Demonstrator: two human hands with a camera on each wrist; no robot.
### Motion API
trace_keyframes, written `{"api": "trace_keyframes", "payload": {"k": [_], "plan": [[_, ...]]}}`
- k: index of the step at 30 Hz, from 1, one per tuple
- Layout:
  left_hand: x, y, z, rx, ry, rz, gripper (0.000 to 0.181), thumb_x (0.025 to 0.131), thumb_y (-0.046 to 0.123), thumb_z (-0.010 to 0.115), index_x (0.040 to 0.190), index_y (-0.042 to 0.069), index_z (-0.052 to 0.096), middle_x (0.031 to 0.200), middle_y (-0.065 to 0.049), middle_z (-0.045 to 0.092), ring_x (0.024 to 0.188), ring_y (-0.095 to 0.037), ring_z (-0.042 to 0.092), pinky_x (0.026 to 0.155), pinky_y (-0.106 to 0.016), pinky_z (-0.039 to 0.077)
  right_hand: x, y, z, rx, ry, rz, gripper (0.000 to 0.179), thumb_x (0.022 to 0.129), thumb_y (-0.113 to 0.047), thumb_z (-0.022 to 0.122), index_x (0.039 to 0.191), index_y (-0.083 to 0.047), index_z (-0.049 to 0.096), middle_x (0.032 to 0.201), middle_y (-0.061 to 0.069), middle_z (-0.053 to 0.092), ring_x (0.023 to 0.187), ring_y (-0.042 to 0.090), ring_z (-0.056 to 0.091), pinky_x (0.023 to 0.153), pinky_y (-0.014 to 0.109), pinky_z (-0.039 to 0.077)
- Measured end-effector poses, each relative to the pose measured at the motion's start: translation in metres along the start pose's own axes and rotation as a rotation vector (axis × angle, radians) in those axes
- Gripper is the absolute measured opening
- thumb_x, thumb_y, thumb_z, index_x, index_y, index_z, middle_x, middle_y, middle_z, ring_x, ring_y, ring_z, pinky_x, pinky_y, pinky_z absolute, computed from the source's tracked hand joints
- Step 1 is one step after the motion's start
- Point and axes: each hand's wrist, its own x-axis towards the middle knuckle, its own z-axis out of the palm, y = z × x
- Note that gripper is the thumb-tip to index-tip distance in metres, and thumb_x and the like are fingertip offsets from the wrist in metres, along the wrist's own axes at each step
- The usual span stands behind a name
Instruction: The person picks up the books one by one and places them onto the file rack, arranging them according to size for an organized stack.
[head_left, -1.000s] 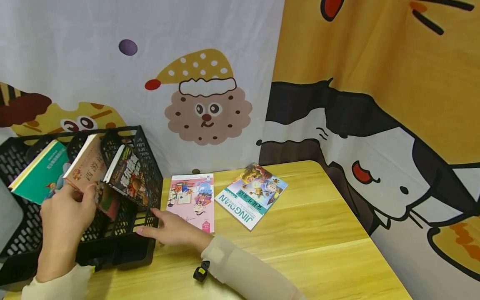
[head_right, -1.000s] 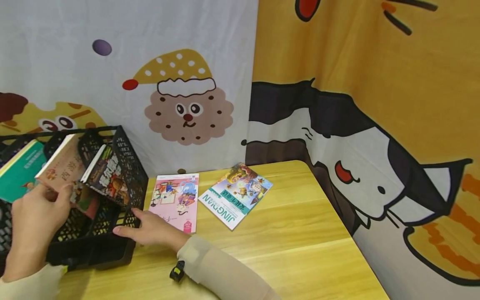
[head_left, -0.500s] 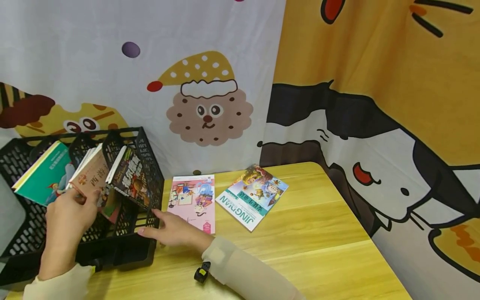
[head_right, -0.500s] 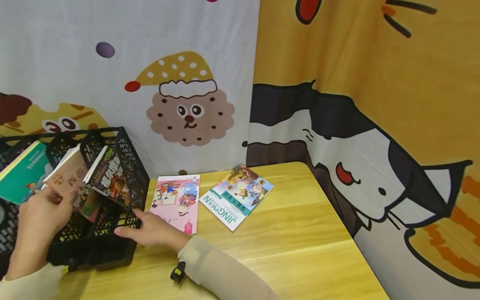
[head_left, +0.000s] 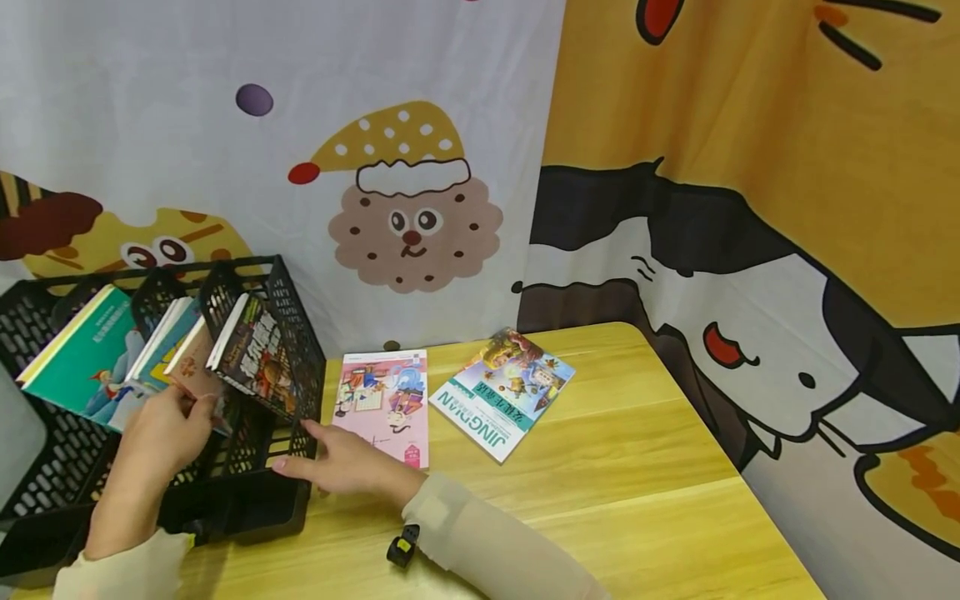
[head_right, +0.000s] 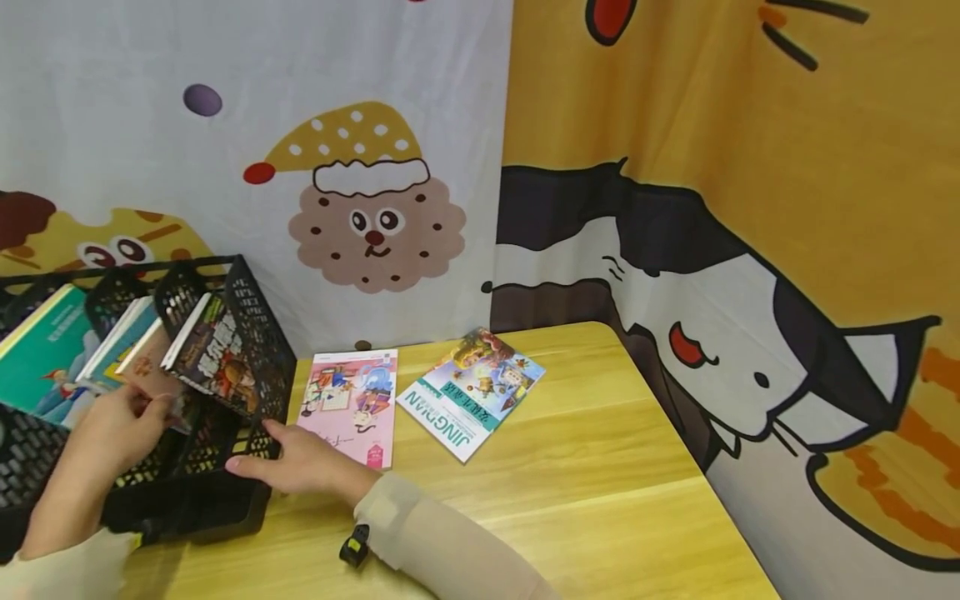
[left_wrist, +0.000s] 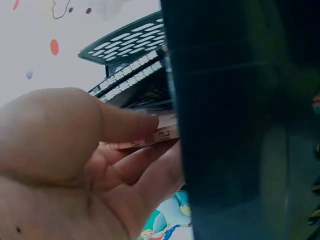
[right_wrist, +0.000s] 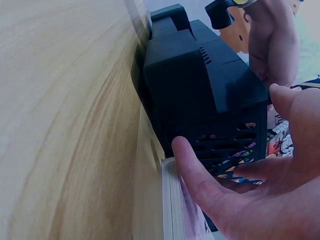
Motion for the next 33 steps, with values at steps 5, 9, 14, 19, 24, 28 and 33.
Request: {"api": "trace_keyframes", "payload": {"k": [5, 9, 14, 19, 24, 28, 33], "plan": [[-0.002, -0.003, 0.006, 0.067, 0.135, 0.003, 0.045, 0.114, 0.027, 0.058, 0.111, -0.014, 0.075, 0.104, -0.044, 0.071, 0.093, -0.067, 0.065, 0.077, -0.072, 0.048, 0.0, -0.001, 0.0, -0.011, 0.004, 0.005, 0.084, 0.108, -0.064, 0.062, 0.177, -0.029, 0.028, 0.075, 0.002, 0.078, 0.07, 0.011, 0.075, 0.115, 0.027, 0.052], [-0.003, -0.007, 0.007, 0.102, 0.175, -0.058, 0.048, 0.112, 0.034, 0.063, 0.105, -0.01, 0.08, 0.1, -0.045, 0.071, 0.089, -0.067, 0.065, 0.069, -0.07, 0.049, 0.001, -0.001, 0.001, -0.008, 0.005, 0.004, 0.084, 0.108, -0.063, 0.062, 0.176, -0.029, 0.028, 0.075, 0.004, 0.078, 0.07, 0.012, 0.075, 0.113, 0.026, 0.053], [-0.008, -0.002, -0.003, 0.124, 0.097, -0.124, 0.057, 0.112, 0.044, 0.059, 0.084, -0.001, 0.078, 0.087, -0.04, 0.068, 0.072, -0.054, 0.065, 0.049, -0.054, 0.045, -0.002, -0.003, -0.003, -0.026, -0.016, 0.006, 0.081, 0.109, -0.061, 0.061, 0.176, -0.029, 0.029, 0.078, 0.002, 0.08, 0.072, 0.011, 0.076, 0.113, 0.026, 0.053], [-0.02, 0.019, -0.006, 0.094, 0.158, -0.005, 0.054, 0.113, 0.04, 0.055, 0.075, 0.007, 0.073, 0.071, -0.022, 0.068, 0.064, -0.037, 0.059, 0.05, -0.041, 0.035, -0.012, -0.006, -0.02, -0.031, -0.058, -0.033, 0.069, 0.111, -0.057, 0.06, 0.172, -0.031, 0.041, 0.088, 0.001, 0.084, 0.079, 0.01, 0.079, 0.091, 0.022, 0.058], [-0.035, 0.053, -0.005, 0.019, 0.327, 0.147, 0.051, 0.113, 0.038, 0.059, 0.07, 0.012, 0.068, 0.057, -0.008, 0.059, 0.054, -0.029, 0.049, 0.052, -0.037, 0.029, -0.028, -0.007, -0.046, -0.021, -0.038, -0.094, 0.055, 0.112, -0.05, 0.062, 0.16, -0.023, 0.061, 0.109, 0.003, 0.086, 0.086, 0.013, 0.082, 0.07, 0.022, 0.058], [-0.043, 0.082, -0.003, -0.053, 0.382, 0.238, 0.053, 0.113, 0.039, 0.061, 0.065, 0.017, 0.063, 0.051, 0.0, 0.053, 0.048, -0.019, 0.04, 0.049, -0.034, 0.027, -0.038, 0.001, -0.072, -0.076, 0.026, -0.132, 0.05, 0.114, -0.046, 0.06, 0.154, -0.017, 0.067, 0.118, 0.008, 0.084, 0.088, 0.019, 0.082, 0.066, 0.023, 0.058], [-0.045, 0.114, 0.007, -0.163, 0.438, 0.346, 0.045, 0.111, 0.035, 0.067, 0.07, 0.017, 0.072, 0.054, 0.003, 0.062, 0.049, -0.011, 0.046, 0.051, -0.03, 0.034, -0.051, 0.02, -0.105, -0.066, 0.11, -0.103, 0.048, 0.113, -0.044, 0.061, 0.151, -0.015, 0.069, 0.12, 0.014, 0.083, 0.094, 0.031, 0.082, 0.067, 0.026, 0.059]]}}
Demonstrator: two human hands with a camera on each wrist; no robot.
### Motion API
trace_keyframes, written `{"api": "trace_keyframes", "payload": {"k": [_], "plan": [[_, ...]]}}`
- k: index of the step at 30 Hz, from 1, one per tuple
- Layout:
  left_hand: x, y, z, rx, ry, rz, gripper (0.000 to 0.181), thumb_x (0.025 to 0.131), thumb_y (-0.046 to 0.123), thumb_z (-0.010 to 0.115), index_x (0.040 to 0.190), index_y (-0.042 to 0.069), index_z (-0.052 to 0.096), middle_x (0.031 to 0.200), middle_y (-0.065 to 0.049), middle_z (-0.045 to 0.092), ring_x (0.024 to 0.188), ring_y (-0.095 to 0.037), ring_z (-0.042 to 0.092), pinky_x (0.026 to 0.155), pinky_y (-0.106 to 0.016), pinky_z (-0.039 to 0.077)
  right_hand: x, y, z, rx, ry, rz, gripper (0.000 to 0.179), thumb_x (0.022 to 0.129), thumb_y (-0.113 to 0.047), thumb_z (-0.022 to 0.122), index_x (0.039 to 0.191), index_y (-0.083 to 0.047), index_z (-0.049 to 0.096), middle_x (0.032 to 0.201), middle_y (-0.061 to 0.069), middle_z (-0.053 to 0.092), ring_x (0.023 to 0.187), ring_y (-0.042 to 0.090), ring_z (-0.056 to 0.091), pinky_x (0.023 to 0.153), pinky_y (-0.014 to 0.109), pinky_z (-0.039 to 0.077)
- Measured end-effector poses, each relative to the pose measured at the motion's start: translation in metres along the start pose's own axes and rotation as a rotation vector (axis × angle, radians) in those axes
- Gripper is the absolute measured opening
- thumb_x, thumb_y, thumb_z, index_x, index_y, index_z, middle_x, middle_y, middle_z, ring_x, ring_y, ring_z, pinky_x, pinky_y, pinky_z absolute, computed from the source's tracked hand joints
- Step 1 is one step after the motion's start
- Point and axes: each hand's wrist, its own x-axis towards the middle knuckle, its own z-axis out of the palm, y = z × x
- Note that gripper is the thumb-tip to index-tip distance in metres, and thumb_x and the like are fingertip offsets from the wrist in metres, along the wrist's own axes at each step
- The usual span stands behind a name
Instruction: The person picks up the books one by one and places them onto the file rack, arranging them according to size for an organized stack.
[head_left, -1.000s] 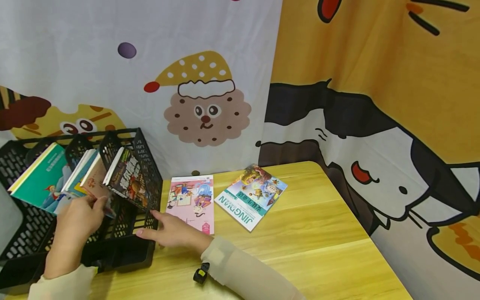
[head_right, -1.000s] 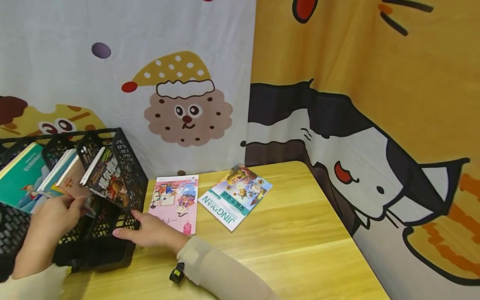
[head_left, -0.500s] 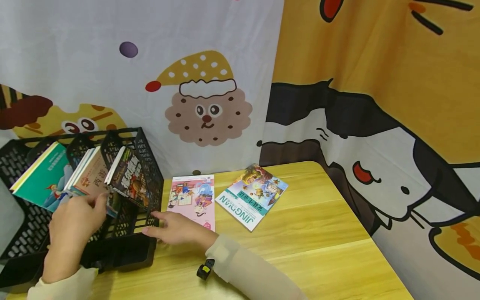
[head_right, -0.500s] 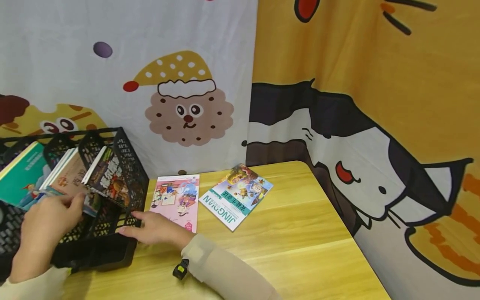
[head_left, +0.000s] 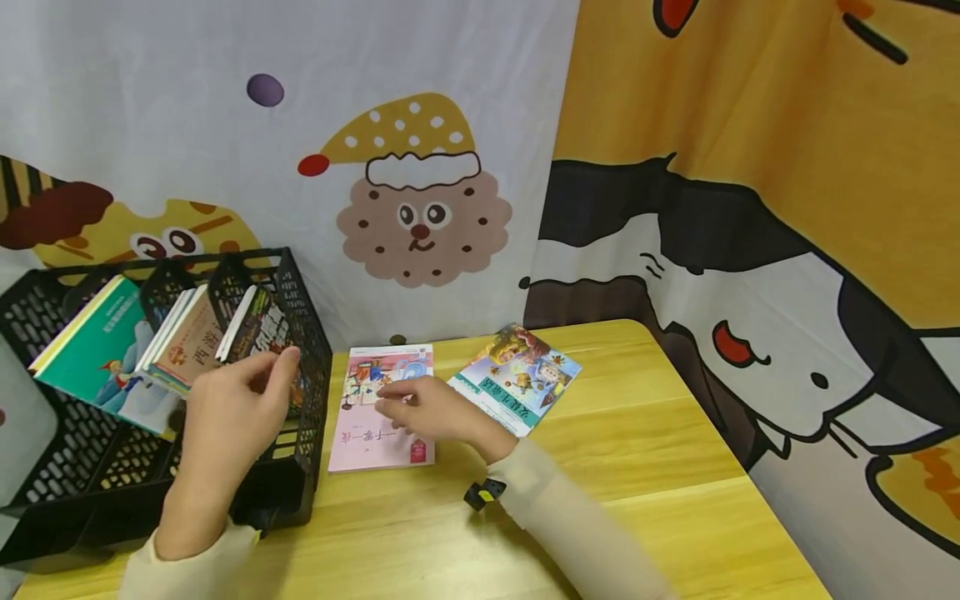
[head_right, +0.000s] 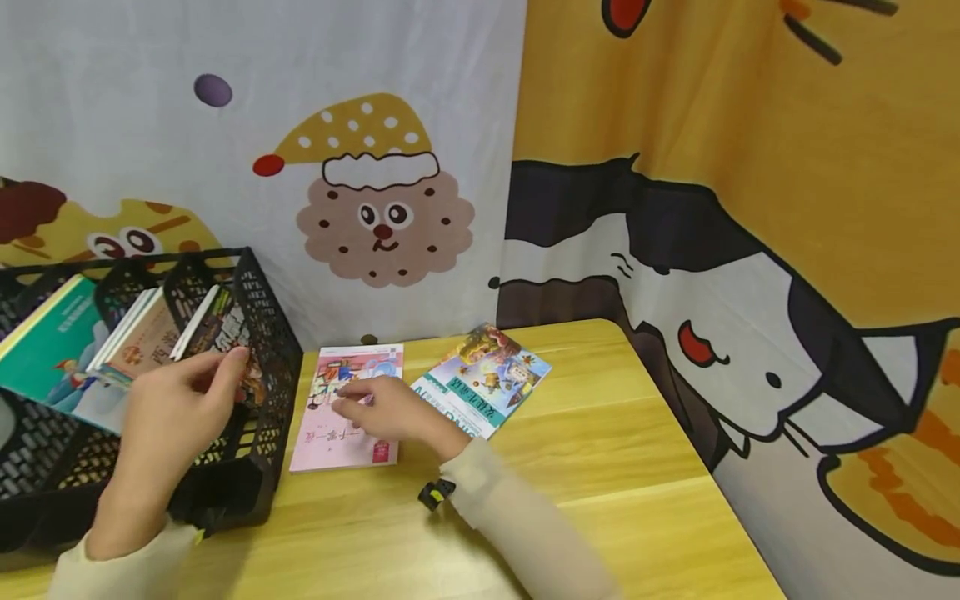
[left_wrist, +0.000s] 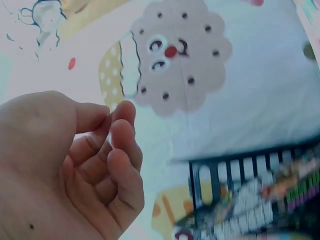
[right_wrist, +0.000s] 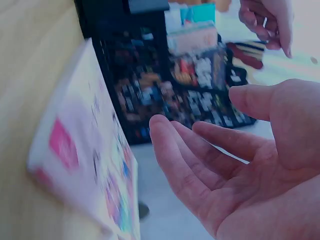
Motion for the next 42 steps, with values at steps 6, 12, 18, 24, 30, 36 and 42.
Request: {"api": "trace_keyframes", "payload": {"k": [6, 12, 18, 24, 30, 36, 42], "plan": [[0.006, 0.031, 0.026, -0.084, -0.056, 0.017, 0.038, 0.113, 0.034, 0.064, 0.084, 0.014, 0.08, 0.063, 0.0, 0.069, 0.057, -0.014, 0.056, 0.057, -0.032, 0.042, -0.023, 0.02, -0.046, 0.036, 0.071, 0.014, 0.047, 0.114, -0.043, 0.062, 0.151, -0.015, 0.069, 0.134, 0.012, 0.079, 0.104, 0.039, 0.081, 0.085, 0.044, 0.066], [0.008, 0.057, 0.069, -0.174, -0.269, -0.005, 0.032, 0.114, 0.038, 0.062, 0.113, 0.016, 0.085, 0.084, -0.001, 0.08, 0.07, -0.015, 0.067, 0.067, -0.037, 0.05, -0.041, 0.063, -0.101, 0.048, 0.161, 0.119, 0.053, 0.115, -0.045, 0.06, 0.155, -0.01, 0.064, 0.144, 0.018, 0.073, 0.11, 0.036, 0.08, 0.095, 0.055, 0.065], [0.004, 0.072, 0.114, -0.206, -0.456, -0.055, 0.032, 0.112, 0.039, 0.065, 0.128, 0.017, 0.082, 0.102, -0.003, 0.083, 0.077, -0.013, 0.072, 0.069, -0.036, 0.055, -0.058, 0.115, -0.155, 0.064, 0.343, 0.323, 0.057, 0.117, -0.044, 0.053, 0.158, -0.006, 0.059, 0.147, 0.023, 0.069, 0.123, 0.036, 0.075, 0.101, 0.048, 0.064], [-0.005, 0.085, 0.152, -0.172, -0.584, -0.089, 0.037, 0.112, 0.042, 0.063, 0.132, 0.015, 0.078, 0.118, -0.007, 0.082, 0.096, -0.024, 0.075, 0.085, -0.046, 0.059, -0.076, 0.136, -0.184, 0.031, 0.455, 0.414, 0.057, 0.117, -0.046, 0.049, 0.161, -0.01, 0.057, 0.157, 0.023, 0.062, 0.14, 0.042, 0.064, 0.117, 0.058, 0.053], [-0.02, 0.085, 0.179, -0.12, -0.684, -0.095, 0.051, 0.11, 0.042, 0.067, 0.146, 0.006, 0.069, 0.141, -0.019, 0.073, 0.133, -0.046, 0.066, 0.112, -0.063, 0.052, -0.081, 0.145, -0.186, -0.062, 0.457, 0.486, 0.062, 0.117, -0.048, 0.048, 0.164, -0.007, 0.052, 0.168, 0.023, 0.051, 0.154, 0.047, 0.049, 0.125, 0.064, 0.044], [-0.022, 0.078, 0.185, -0.095, -0.699, -0.114, 0.057, 0.107, 0.039, 0.071, 0.152, 0.004, 0.064, 0.149, -0.023, 0.068, 0.139, -0.049, 0.063, 0.118, -0.064, 0.049, -0.085, 0.155, -0.188, -0.208, 0.415, 0.537, 0.065, 0.116, -0.048, 0.048, 0.158, 0.0, 0.056, 0.162, 0.029, 0.055, 0.146, 0.049, 0.056, 0.118, 0.063, 0.05], [-0.022, 0.076, 0.189, -0.1, -0.763, -0.092, 0.067, 0.1, 0.034, 0.082, 0.157, 0.005, 0.06, 0.143, -0.018, 0.073, 0.131, -0.043, 0.067, 0.112, -0.061, 0.053, -0.087, 0.161, -0.187, -0.312, 0.388, 0.541, 0.062, 0.115, -0.046, 0.052, 0.154, 0.002, 0.059, 0.155, 0.029, 0.061, 0.138, 0.047, 0.062, 0.113, 0.062, 0.053]]}}
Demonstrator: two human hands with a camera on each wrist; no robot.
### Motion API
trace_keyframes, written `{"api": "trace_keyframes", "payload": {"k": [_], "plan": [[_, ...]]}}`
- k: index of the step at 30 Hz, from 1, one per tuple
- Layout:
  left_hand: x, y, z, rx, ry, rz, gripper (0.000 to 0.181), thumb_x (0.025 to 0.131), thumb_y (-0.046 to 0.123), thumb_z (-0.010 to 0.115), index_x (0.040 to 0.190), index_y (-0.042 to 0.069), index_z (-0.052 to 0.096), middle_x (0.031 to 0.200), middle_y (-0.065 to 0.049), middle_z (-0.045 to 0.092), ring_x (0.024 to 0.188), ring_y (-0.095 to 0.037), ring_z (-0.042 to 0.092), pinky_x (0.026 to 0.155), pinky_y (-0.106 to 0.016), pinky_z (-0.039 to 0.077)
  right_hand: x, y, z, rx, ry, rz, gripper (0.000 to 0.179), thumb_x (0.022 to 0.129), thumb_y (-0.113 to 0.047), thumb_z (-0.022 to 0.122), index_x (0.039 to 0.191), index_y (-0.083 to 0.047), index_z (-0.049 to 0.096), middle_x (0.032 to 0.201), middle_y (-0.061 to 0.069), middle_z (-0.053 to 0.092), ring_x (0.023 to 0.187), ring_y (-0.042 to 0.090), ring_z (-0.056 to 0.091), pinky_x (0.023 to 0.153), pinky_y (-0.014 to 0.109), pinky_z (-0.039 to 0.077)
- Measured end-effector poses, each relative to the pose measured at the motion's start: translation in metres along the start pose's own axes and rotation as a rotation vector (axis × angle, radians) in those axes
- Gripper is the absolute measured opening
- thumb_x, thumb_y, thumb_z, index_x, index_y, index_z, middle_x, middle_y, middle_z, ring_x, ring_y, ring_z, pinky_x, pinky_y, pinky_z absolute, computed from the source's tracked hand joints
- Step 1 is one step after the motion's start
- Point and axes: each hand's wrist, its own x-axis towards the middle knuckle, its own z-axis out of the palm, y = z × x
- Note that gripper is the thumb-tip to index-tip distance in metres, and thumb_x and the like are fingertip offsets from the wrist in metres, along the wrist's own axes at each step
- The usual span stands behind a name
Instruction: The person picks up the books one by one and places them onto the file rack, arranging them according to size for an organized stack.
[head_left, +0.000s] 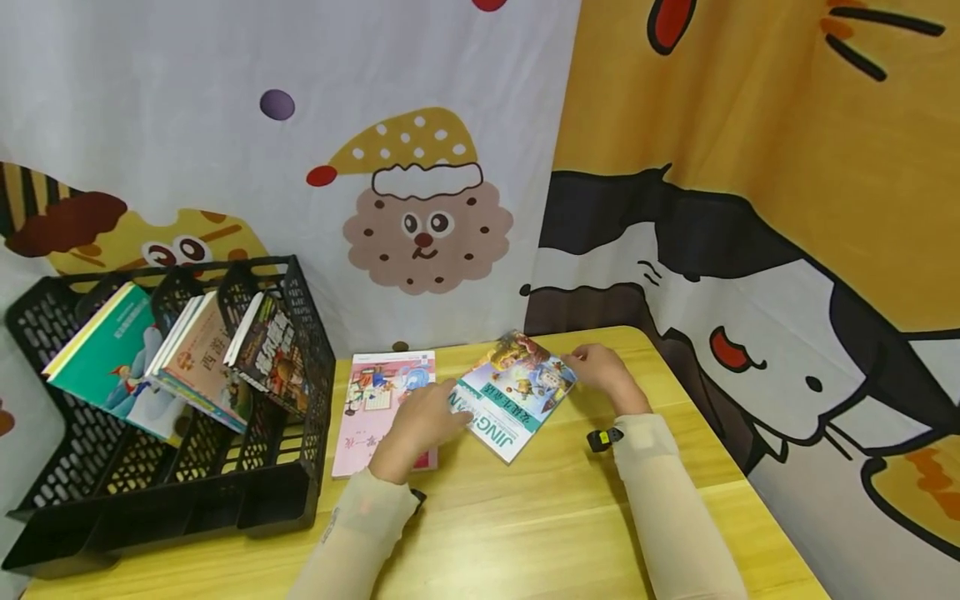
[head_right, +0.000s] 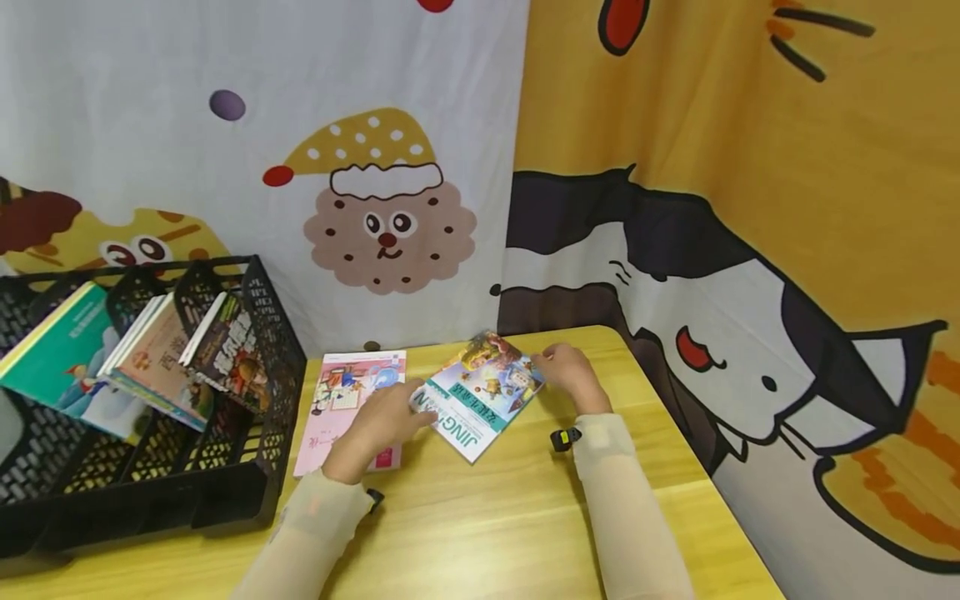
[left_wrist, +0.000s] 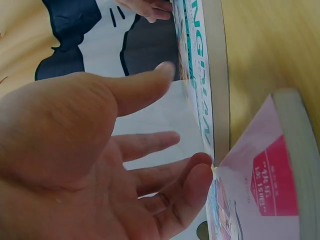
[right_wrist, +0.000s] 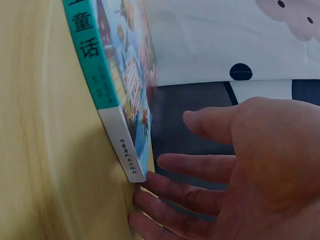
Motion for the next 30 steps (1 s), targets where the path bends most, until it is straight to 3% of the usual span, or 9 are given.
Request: {"api": "trace_keyframes", "payload": {"k": [5, 8, 12, 15, 17, 20, 25, 30], "plan": [[0.005, -0.005, 0.005, 0.059, 0.015, 0.022, 0.055, 0.089, 0.022, 0.089, 0.139, 0.009, 0.071, 0.111, -0.011, 0.072, 0.1, -0.029, 0.064, 0.087, -0.05, 0.055, -0.001, 0.0, 0.002, -0.03, -0.013, 0.001, 0.059, 0.115, -0.045, 0.055, 0.148, 0.003, 0.063, 0.148, 0.028, 0.066, 0.125, 0.042, 0.066, 0.104, 0.057, 0.056], [0.007, -0.008, 0.01, 0.094, 0.037, 0.013, 0.051, 0.088, 0.022, 0.09, 0.135, 0.009, 0.073, 0.112, -0.013, 0.07, 0.099, -0.029, 0.063, 0.085, -0.05, 0.056, 0.0, 0.0, 0.003, -0.026, -0.028, -0.013, 0.059, 0.114, -0.045, 0.056, 0.147, 0.003, 0.064, 0.146, 0.028, 0.067, 0.122, 0.041, 0.067, 0.102, 0.056, 0.056], [0.008, -0.01, 0.015, 0.118, 0.04, 0.003, 0.054, 0.091, 0.025, 0.09, 0.14, 0.01, 0.072, 0.121, -0.017, 0.068, 0.104, -0.032, 0.065, 0.087, -0.052, 0.058, 0.002, 0.003, 0.004, -0.007, -0.035, -0.001, 0.061, 0.114, -0.047, 0.054, 0.147, 0.002, 0.064, 0.145, 0.026, 0.067, 0.121, 0.039, 0.066, 0.101, 0.054, 0.056], [0.007, -0.011, 0.014, 0.123, 0.043, 0.002, 0.054, 0.091, 0.025, 0.091, 0.14, 0.01, 0.073, 0.119, -0.016, 0.069, 0.099, -0.03, 0.063, 0.083, -0.05, 0.057, 0.005, 0.007, 0.003, 0.004, -0.04, 0.006, 0.061, 0.113, -0.05, 0.053, 0.138, 0.003, 0.069, 0.134, 0.024, 0.07, 0.11, 0.034, 0.065, 0.092, 0.048, 0.055], [0.006, -0.01, 0.013, 0.131, 0.04, 0.004, 0.054, 0.091, 0.025, 0.091, 0.14, 0.01, 0.073, 0.119, -0.015, 0.069, 0.097, -0.028, 0.062, 0.081, -0.047, 0.056, 0.006, 0.009, 0.002, 0.044, -0.056, 0.01, 0.059, 0.113, -0.052, 0.054, 0.123, 0.004, 0.072, 0.119, 0.023, 0.069, 0.099, 0.032, 0.062, 0.086, 0.044, 0.051], [0.005, -0.01, 0.01, 0.138, 0.038, 0.01, 0.056, 0.09, 0.024, 0.091, 0.142, 0.009, 0.073, 0.121, -0.015, 0.07, 0.097, -0.027, 0.063, 0.081, -0.047, 0.057, 0.008, 0.012, -0.001, 0.165, -0.085, -0.007, 0.056, 0.113, -0.052, 0.055, 0.115, 0.002, 0.068, 0.109, 0.018, 0.065, 0.096, 0.028, 0.06, 0.083, 0.04, 0.051], [0.005, -0.011, 0.007, 0.142, 0.022, 0.013, 0.059, 0.091, 0.024, 0.09, 0.145, 0.009, 0.071, 0.128, -0.017, 0.07, 0.103, -0.029, 0.066, 0.089, -0.051, 0.059, 0.008, 0.016, -0.008, 0.446, -0.228, -0.1, 0.045, 0.116, -0.045, 0.054, 0.125, -0.001, 0.065, 0.093, 0.007, 0.066, 0.078, 0.02, 0.065, 0.073, 0.032, 0.06], [0.004, -0.014, 0.006, 0.118, 0.011, 0.029, 0.06, 0.09, 0.023, 0.09, 0.145, 0.009, 0.071, 0.128, -0.015, 0.071, 0.103, -0.027, 0.066, 0.091, -0.051, 0.058, 0.001, 0.015, -0.017, 0.478, -0.355, -0.18, 0.049, 0.118, -0.044, 0.052, 0.141, -0.002, 0.062, 0.08, 0.01, 0.07, 0.058, 0.017, 0.064, 0.059, 0.033, 0.058]]}}
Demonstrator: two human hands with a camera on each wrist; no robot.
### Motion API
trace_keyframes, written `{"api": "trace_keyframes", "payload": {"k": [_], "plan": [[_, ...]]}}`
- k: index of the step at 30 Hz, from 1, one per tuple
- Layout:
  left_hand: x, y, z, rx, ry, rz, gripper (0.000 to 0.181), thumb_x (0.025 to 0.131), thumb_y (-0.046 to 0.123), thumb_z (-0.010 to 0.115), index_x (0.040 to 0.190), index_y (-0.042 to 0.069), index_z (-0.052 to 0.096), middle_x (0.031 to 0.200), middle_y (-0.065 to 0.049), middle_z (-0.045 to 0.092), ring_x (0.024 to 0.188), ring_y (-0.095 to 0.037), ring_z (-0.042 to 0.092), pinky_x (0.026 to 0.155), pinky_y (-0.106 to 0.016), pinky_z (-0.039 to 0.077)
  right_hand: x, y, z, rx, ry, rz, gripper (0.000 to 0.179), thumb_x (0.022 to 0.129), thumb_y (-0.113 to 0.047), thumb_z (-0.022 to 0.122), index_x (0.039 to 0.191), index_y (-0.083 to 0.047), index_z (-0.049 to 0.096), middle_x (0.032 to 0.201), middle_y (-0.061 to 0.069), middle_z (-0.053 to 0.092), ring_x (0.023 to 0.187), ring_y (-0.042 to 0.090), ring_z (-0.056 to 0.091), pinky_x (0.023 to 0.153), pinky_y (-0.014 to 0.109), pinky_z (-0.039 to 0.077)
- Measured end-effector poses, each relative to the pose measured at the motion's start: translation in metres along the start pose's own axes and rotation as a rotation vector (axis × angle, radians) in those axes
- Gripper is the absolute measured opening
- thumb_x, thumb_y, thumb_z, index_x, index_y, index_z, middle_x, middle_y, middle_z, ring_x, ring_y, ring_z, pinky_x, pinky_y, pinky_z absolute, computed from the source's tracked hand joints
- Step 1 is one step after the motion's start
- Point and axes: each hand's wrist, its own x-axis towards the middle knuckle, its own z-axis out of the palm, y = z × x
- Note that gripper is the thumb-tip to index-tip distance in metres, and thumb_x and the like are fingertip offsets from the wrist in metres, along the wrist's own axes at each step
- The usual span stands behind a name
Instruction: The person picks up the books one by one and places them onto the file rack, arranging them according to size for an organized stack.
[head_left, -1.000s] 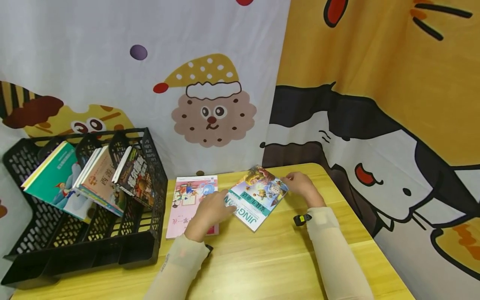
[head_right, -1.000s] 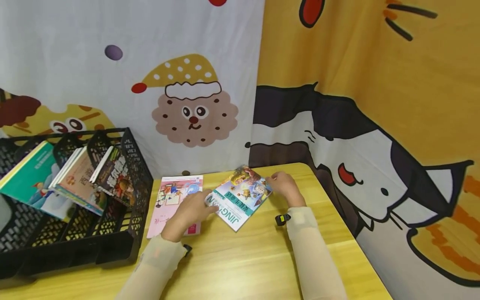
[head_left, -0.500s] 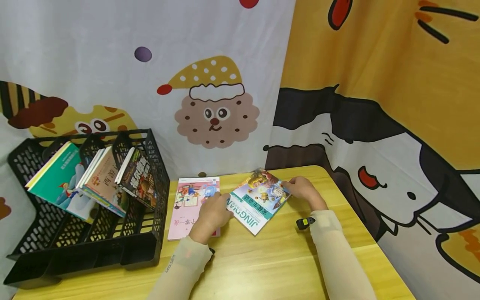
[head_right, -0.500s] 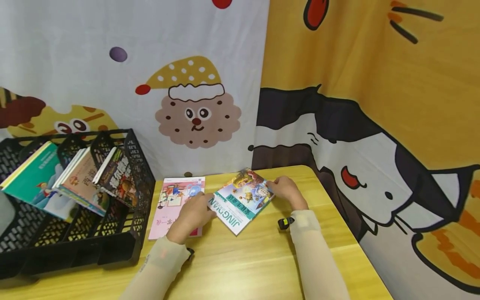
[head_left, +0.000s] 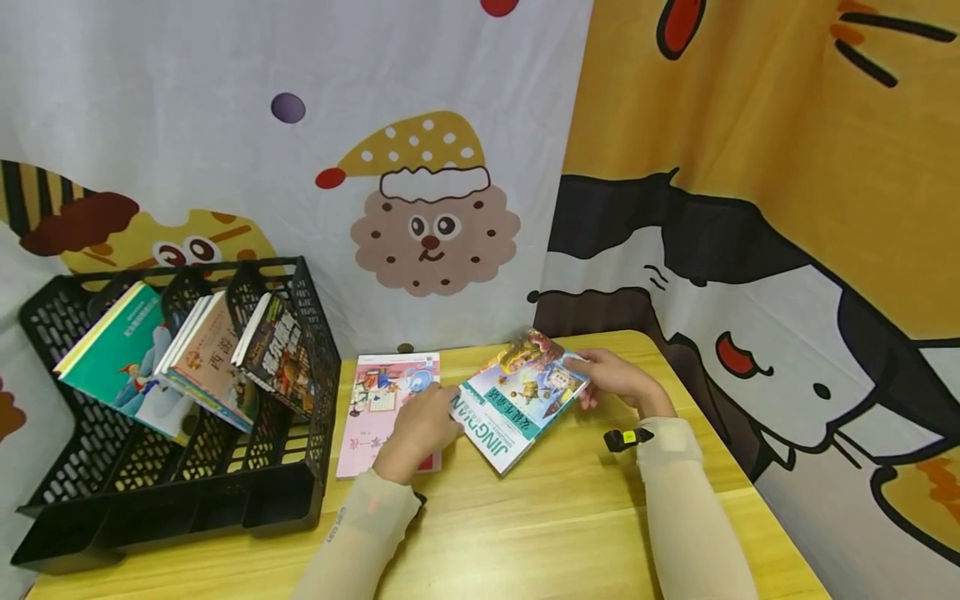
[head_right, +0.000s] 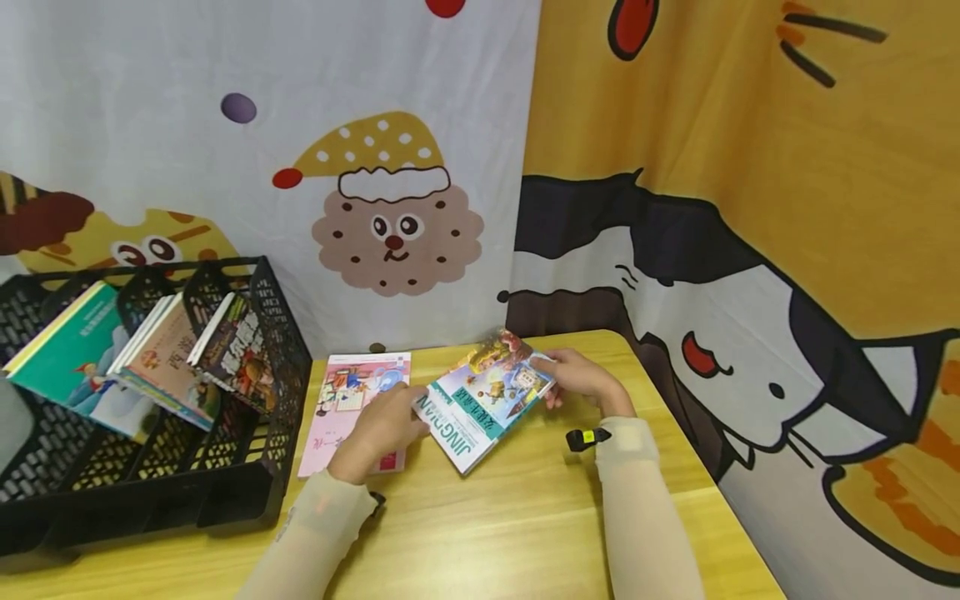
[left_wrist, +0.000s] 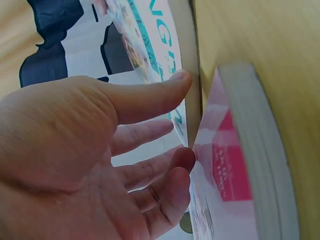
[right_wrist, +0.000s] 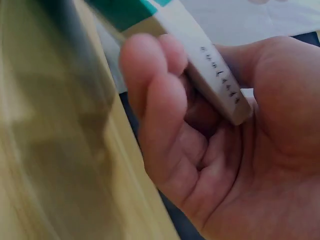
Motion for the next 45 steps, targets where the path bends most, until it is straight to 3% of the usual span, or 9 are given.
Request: {"api": "trace_keyframes", "payload": {"k": [8, 12, 16, 21, 26, 34, 39, 42, 45], "plan": [[0.001, -0.015, -0.011, -0.15, 0.039, -0.048, 0.055, 0.102, 0.038, 0.078, 0.149, 0.01, 0.069, 0.13, -0.012, 0.078, 0.117, -0.032, 0.072, 0.103, -0.057, 0.057, -0.008, -0.023, 0.004, 0.026, 0.105, -0.124, 0.052, 0.118, -0.042, 0.052, 0.151, -0.002, 0.056, 0.086, 0.008, 0.066, 0.055, 0.019, 0.063, 0.056, 0.036, 0.056], [0.002, -0.023, -0.02, -0.18, 0.092, -0.084, 0.049, 0.111, 0.051, 0.064, 0.111, 0.005, 0.083, 0.089, -0.004, 0.077, 0.08, -0.023, 0.068, 0.078, -0.045, 0.056, -0.011, -0.032, 0.004, 0.137, 0.131, -0.19, 0.047, 0.119, -0.039, 0.052, 0.146, -0.002, 0.057, 0.077, 0.004, 0.069, 0.052, 0.016, 0.063, 0.051, 0.03, 0.054], [0.004, -0.026, -0.023, -0.256, 0.016, -0.07, 0.069, 0.113, 0.062, 0.05, 0.083, 0.008, 0.081, 0.072, -0.002, 0.074, 0.063, -0.019, 0.06, 0.067, -0.037, 0.047, -0.013, -0.037, 0.004, 0.207, 0.152, -0.249, 0.046, 0.119, -0.039, 0.05, 0.145, -0.001, 0.056, 0.079, 0.0, 0.069, 0.053, 0.014, 0.063, 0.052, 0.029, 0.055], [0.005, -0.024, -0.024, -0.457, -0.056, -0.045, 0.065, 0.11, 0.07, 0.051, 0.117, 0.01, 0.075, 0.09, -0.009, 0.083, 0.073, -0.025, 0.075, 0.069, -0.036, 0.056, -0.013, -0.045, 0.013, 0.237, 0.139, -0.319, 0.046, 0.119, -0.04, 0.05, 0.143, -0.002, 0.056, 0.086, 0.004, 0.069, 0.058, 0.016, 0.067, 0.056, 0.031, 0.059], [0.005, -0.027, -0.032, -0.645, -0.021, -0.095, 0.056, 0.112, 0.056, 0.06, 0.145, 0.01, 0.058, 0.097, -0.018, 0.079, 0.082, -0.035, 0.077, 0.065, -0.038, 0.059, -0.011, -0.056, 0.027, 0.229, 0.034, -0.313, 0.045, 0.119, -0.039, 0.051, 0.143, -0.002, 0.049, 0.09, 0.005, 0.077, 0.067, 0.02, 0.077, 0.061, 0.034, 0.064], [0.001, -0.035, -0.048, -0.744, 0.126, -0.191, 0.065, 0.119, 0.041, 0.045, 0.173, 0.011, 0.029, 0.153, -0.027, 0.059, 0.135, -0.038, 0.065, 0.119, -0.057, 0.049, -0.007, -0.061, 0.04, 0.207, -0.107, -0.238, 0.039, 0.119, -0.042, 0.051, 0.13, -0.005, 0.053, 0.101, 0.013, 0.077, 0.077, 0.025, 0.081, 0.067, 0.037, 0.065], [-0.004, -0.046, -0.065, -0.83, 0.182, -0.188, 0.056, 0.12, 0.035, 0.044, 0.169, 0.008, 0.04, 0.135, -0.027, 0.07, 0.102, -0.024, 0.077, 0.091, -0.035, 0.063, 0.001, -0.057, 0.049, 0.254, -0.085, -0.196, 0.042, 0.118, -0.044, 0.053, 0.13, -0.003, 0.054, 0.122, 0.011, 0.057, 0.084, 0.025, 0.078, 0.07, 0.038, 0.065], [-0.007, -0.054, -0.074, -0.884, 0.143, -0.151, 0.052, 0.12, 0.032, 0.044, 0.166, 0.007, 0.044, 0.127, -0.025, 0.073, 0.09, -0.013, 0.075, 0.077, -0.026, 0.062, 0.009, -0.054, 0.056, 0.294, -0.054, -0.18, 0.046, 0.117, -0.047, 0.053, 0.14, -0.007, 0.057, 0.123, 0.004, 0.062, 0.087, 0.017, 0.074, 0.068, 0.033, 0.061], [-0.009, -0.059, -0.078, -0.889, 0.064, -0.138, 0.055, 0.12, 0.034, 0.045, 0.168, 0.008, 0.042, 0.125, -0.019, 0.073, 0.089, -0.011, 0.074, 0.077, -0.025, 0.061, 0.017, -0.052, 0.064, 0.328, -0.04, -0.169, 0.04, 0.117, -0.048, 0.053, 0.126, -0.011, 0.063, 0.104, -0.003, 0.071, 0.082, 0.01, 0.072, 0.064, 0.028, 0.056]]}}
